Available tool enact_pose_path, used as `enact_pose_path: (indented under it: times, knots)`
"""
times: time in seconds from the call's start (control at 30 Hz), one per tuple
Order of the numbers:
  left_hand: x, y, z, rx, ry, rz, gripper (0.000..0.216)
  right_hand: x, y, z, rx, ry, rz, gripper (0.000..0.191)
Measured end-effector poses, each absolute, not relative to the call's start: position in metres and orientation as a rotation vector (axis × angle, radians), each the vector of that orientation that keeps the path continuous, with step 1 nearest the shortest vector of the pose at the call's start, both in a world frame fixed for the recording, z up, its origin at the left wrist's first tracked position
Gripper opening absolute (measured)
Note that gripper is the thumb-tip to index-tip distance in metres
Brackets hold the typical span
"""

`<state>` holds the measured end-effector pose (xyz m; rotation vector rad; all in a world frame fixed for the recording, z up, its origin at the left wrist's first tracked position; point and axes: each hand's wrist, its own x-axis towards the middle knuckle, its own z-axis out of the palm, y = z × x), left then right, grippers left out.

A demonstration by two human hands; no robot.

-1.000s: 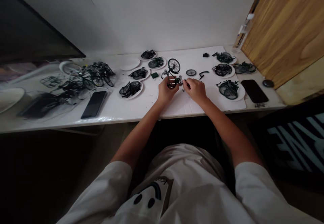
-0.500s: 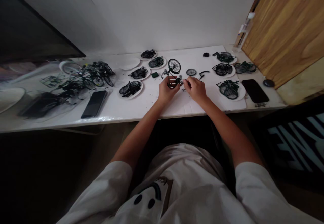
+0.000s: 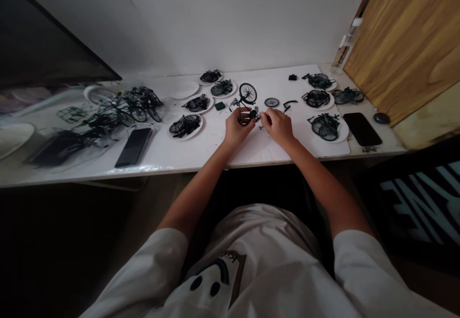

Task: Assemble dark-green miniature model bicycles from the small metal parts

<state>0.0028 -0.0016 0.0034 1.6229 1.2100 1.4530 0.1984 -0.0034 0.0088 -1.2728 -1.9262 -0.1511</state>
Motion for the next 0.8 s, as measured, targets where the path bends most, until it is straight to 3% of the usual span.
enact_pose_path:
  times: [0.8]
  knots:
    - [0.0024, 0.0011, 0.0002, 1.654, 1.239, 1.482, 0.035, 0.1967, -0.0007, 0.0066, -1.167, -1.835, -0.083, 0.034]
